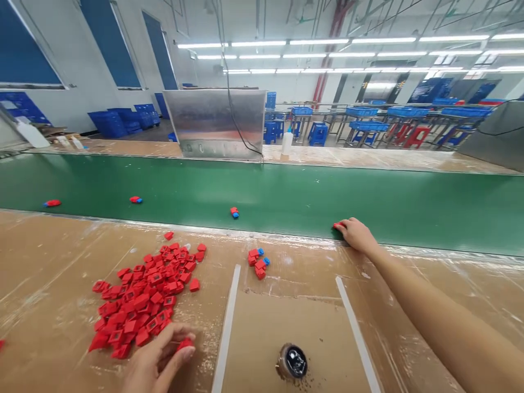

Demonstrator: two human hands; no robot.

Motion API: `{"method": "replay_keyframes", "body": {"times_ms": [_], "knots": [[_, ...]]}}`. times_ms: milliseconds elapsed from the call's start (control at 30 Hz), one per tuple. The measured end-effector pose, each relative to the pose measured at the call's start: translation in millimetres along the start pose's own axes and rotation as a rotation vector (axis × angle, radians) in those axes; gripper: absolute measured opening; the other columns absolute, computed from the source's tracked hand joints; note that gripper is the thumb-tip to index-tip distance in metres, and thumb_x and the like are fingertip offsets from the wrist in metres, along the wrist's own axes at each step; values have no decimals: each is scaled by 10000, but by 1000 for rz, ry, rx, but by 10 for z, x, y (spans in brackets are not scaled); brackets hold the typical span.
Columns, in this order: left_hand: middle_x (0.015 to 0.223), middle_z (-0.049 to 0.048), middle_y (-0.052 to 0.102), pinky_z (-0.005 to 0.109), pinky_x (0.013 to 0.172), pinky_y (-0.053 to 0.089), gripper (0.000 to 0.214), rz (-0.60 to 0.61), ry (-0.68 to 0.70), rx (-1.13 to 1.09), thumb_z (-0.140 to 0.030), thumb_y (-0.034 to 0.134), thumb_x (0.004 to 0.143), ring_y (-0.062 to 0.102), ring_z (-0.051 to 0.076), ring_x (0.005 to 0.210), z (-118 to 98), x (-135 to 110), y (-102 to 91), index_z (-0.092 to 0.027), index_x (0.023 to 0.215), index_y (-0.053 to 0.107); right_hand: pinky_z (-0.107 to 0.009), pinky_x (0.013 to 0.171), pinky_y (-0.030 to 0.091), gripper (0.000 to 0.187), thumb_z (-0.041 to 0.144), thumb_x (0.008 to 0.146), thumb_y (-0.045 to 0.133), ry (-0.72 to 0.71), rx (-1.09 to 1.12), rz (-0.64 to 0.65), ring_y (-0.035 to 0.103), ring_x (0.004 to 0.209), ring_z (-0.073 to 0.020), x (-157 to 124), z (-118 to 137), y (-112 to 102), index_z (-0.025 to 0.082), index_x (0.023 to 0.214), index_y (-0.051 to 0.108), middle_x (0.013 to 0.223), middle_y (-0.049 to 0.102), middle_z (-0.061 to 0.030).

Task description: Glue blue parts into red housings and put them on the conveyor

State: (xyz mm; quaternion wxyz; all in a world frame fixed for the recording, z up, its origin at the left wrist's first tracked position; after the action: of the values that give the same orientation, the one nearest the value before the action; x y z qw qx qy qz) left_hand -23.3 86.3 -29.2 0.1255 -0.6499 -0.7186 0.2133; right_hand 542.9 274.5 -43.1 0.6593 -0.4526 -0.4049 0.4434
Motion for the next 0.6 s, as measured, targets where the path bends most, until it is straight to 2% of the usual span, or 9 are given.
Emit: {"method": "replay_keyframes", "body": {"times_ms": [67,133,233,367,467,600], "knots": [[883,49,760,279,615,574,494,37,-8,-16,-605,690,721,692,216,648,-14,-24,-3,-252,1066,714,-326,759,455,204,300,901,565,7,10,12,602,781,-190,-96,-59,-72,138,828,665,911,662,-113],[879,62,761,285,563,554,437,124,17,39,-537,691,746,663,205,587,-79,-15,47,-236,1058,747,-328,722,439,149,276,853,585,23,26,-12,608,795,-220,-245,-137,-216,149,828,657,913,671,-134],[820,62,755,292,649,558,318,241,59,72,-462,699,762,679,219,676,-219,-16,154,-218,949,780,-351,726,441,156,275,835,569,52,72,-88,625,879,-270,-567,-226,-478,155,912,632,988,681,-160],[859,66,763,318,793,554,373,400,-42,-114,-442,718,770,710,247,849,-307,-120,347,-179,1034,747,-360,695,490,226,366,840,558,68,203,-94,668,812,-265,-1197,-205,-677,166,935,606,939,710,-147],[934,75,759,320,839,537,347,502,-42,-239,-424,744,764,709,243,897,-379,-228,489,-168,999,736,-338,668,537,313,468,861,542,17,345,-9,698,771,-237,-1762,31,-716,185,978,607,921,735,-111],[902,65,743,311,807,530,332,595,-45,-359,-370,771,751,679,207,845,-370,-375,736,-165,1009,732,-375,766,573,344,503,902,562,-179,580,116,706,864,-234,-2436,661,-794,190,1030,625,984,736,-106]]}}
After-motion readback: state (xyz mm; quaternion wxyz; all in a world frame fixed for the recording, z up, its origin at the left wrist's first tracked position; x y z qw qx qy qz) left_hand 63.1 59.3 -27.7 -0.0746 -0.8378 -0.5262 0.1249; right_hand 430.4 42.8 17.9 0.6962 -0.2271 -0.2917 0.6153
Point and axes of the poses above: each hand's wrist, its own x-axis towards the middle knuckle, its own y-axis out of the palm, z = x × y, the point moved 9 cm from there along x, towards the middle knuckle
